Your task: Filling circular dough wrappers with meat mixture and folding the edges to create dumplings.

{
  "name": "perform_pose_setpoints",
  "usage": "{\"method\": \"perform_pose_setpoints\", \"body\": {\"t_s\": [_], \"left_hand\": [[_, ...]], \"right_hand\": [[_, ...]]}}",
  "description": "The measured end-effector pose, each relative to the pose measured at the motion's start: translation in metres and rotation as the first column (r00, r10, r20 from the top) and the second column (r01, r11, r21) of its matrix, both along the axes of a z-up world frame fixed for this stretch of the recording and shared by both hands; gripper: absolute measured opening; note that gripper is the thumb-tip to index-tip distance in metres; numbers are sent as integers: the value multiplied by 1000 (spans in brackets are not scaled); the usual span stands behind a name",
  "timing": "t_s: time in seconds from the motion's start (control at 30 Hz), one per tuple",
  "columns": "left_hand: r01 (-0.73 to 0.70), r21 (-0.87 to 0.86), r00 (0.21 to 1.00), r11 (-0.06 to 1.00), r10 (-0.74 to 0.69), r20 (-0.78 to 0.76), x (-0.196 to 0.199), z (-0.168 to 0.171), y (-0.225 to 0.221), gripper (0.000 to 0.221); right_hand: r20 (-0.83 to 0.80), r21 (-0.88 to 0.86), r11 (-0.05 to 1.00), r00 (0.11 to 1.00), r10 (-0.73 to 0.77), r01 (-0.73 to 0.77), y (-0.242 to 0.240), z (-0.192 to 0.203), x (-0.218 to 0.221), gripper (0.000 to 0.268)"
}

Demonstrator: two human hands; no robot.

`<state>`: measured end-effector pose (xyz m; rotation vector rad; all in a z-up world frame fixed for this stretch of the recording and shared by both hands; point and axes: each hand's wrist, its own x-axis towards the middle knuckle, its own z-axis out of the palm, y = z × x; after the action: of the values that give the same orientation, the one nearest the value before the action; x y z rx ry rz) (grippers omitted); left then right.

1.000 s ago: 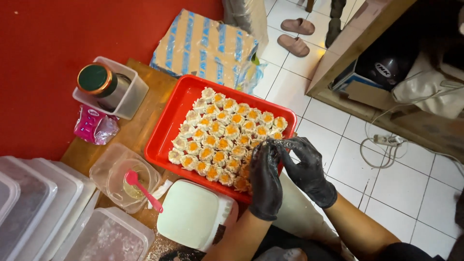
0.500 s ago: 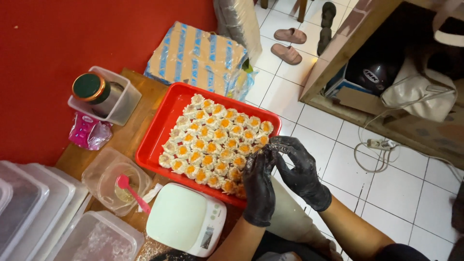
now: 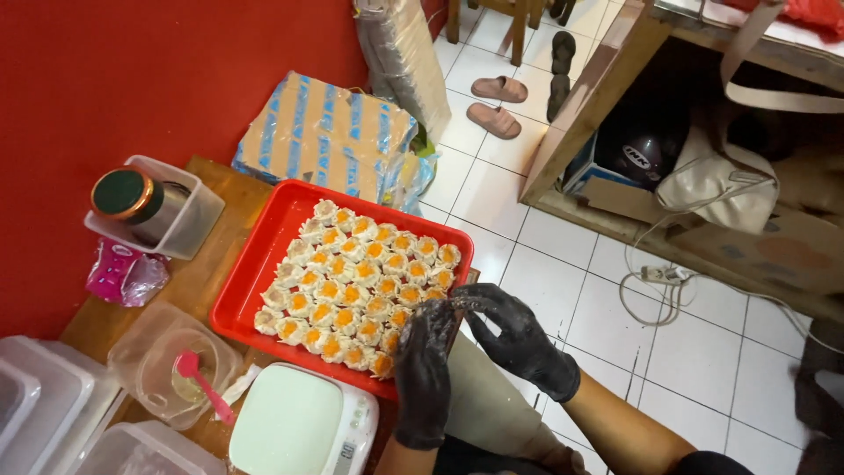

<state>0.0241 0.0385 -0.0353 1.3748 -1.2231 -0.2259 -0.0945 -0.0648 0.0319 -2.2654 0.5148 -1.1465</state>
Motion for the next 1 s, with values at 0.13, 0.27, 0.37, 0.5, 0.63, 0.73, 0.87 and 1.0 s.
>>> {"method": "perform_pose_setpoints", "body": {"t_s": [0.13, 0.27, 0.37, 0.5, 0.63, 0.73, 0.87, 1.0], "left_hand": [[-47, 213, 997, 976, 59, -53, 8, 11, 22, 36], [125, 417, 947, 900, 16, -320, 11, -29, 43, 44], [287, 66, 559, 956, -111, -821, 4, -109, 73, 48], [-21, 32, 227, 999, 36, -973, 14, -43, 67, 45], [27, 198, 956, 980, 33, -291, 25, -15, 72, 38], [99, 75, 916, 992, -61, -397, 26, -15, 70, 38], [94, -81, 525, 992, -118, -843, 21, -26, 67, 37], [-80, 221, 987, 972, 108, -118, 24, -12, 69, 35]], "right_hand": [[44, 86, 989, 993, 113, -116, 8, -9, 2, 28], [33, 165, 972, 986, 165, -169, 18, -12, 13, 28], [-3, 38, 994, 995, 103, -103, 26, -9, 25, 26], [43, -35, 998, 997, 59, -58, 35, -11, 39, 28], [36, 107, 976, 982, 186, -189, 39, -17, 47, 28], [-14, 140, 973, 982, 187, -183, 45, -20, 49, 24], [-29, 100, 981, 985, 169, -166, 50, -26, 48, 24], [-18, 65, 983, 985, 171, -170, 48, -22, 47, 25]]}}
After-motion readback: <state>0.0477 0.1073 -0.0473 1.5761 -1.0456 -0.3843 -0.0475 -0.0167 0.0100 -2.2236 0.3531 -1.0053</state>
